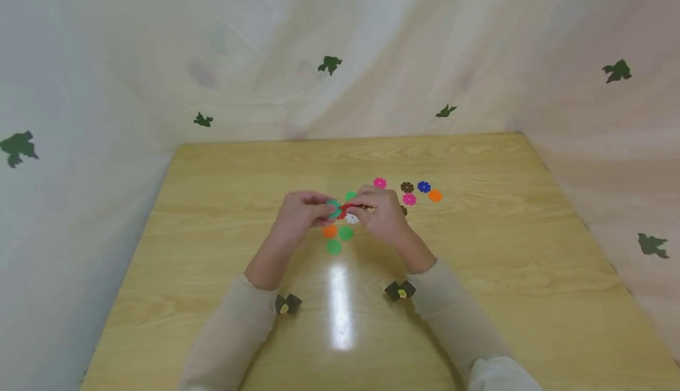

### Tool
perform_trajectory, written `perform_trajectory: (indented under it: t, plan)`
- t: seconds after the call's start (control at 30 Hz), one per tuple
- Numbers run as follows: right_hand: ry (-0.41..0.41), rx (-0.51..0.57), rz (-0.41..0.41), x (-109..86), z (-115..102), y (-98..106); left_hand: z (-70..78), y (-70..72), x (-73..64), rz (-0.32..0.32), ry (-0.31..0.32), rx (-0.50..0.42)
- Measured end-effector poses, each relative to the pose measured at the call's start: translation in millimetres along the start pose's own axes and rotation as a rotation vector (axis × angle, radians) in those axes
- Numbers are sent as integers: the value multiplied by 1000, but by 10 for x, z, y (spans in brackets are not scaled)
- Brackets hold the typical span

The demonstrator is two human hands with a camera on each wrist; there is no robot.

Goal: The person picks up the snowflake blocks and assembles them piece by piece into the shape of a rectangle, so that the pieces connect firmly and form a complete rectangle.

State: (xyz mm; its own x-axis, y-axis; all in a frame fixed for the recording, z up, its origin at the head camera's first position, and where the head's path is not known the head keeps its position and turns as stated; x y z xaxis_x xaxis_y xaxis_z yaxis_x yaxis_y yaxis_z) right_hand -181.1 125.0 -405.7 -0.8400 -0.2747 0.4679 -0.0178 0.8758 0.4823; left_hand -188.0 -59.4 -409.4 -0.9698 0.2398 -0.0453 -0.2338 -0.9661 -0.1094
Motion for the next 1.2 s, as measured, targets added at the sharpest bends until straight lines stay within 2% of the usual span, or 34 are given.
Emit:
perform_trajectory:
  t: [0.13, 0.23, 0.3, 0.43, 0.5, 0.57, 0.67, 0.77, 0.93, 1.1, 1.2]
  plan:
    - [47, -37, 11, 0, -7, 2, -18, -30, 0, 15, 21, -9]
    - [7, -41, -15, 25, 2, 19, -4, -35, 0, 16, 22, -3]
    - [-55, -34, -47, 47, 14, 36, 1, -30, 6, 5, 27, 5]
    - [-242, -28, -134, 82, 76, 51, 0, -5, 25, 15, 45, -13]
    - [-343, -72, -202, 85, 139, 24, 1, 10, 35, 40, 48, -54]
    - [-419, -146, -302, 77, 204, -36, 7, 20, 43, 70, 46, -109]
    - [-482, -288, -462, 35, 279, -162, 27, 20, 43, 86, 39, -177]
    - [-493, -410, -552, -28, 302, -266, 39, 20, 45, 89, 36, -216]
    - [-464, -583, -566, -103, 301, -344, 50, 22, 55, 89, 22, -234]
    - [-508, -599, -597, -121, 352, -395, 48, 42, 52, 80, 5, -191]
    - [-561, -498, -604, -112, 358, -388, 43, 57, 48, 73, -4, -165]
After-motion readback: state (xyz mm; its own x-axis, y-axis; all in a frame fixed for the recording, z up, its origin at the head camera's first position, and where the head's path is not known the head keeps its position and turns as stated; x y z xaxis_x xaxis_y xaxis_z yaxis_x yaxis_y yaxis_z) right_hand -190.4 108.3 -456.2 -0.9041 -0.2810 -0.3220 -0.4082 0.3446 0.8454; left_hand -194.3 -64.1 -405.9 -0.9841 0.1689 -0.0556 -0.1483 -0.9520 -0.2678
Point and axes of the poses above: each hand's wrist, its own x-axis towards the middle knuckle, its own y-axis out of the back of the hand, z = x × y, the point moved 3 cm from there along x, towards the middle knuckle, and after that the axes turned 10 degrees about -y, right-handed, at the moved point
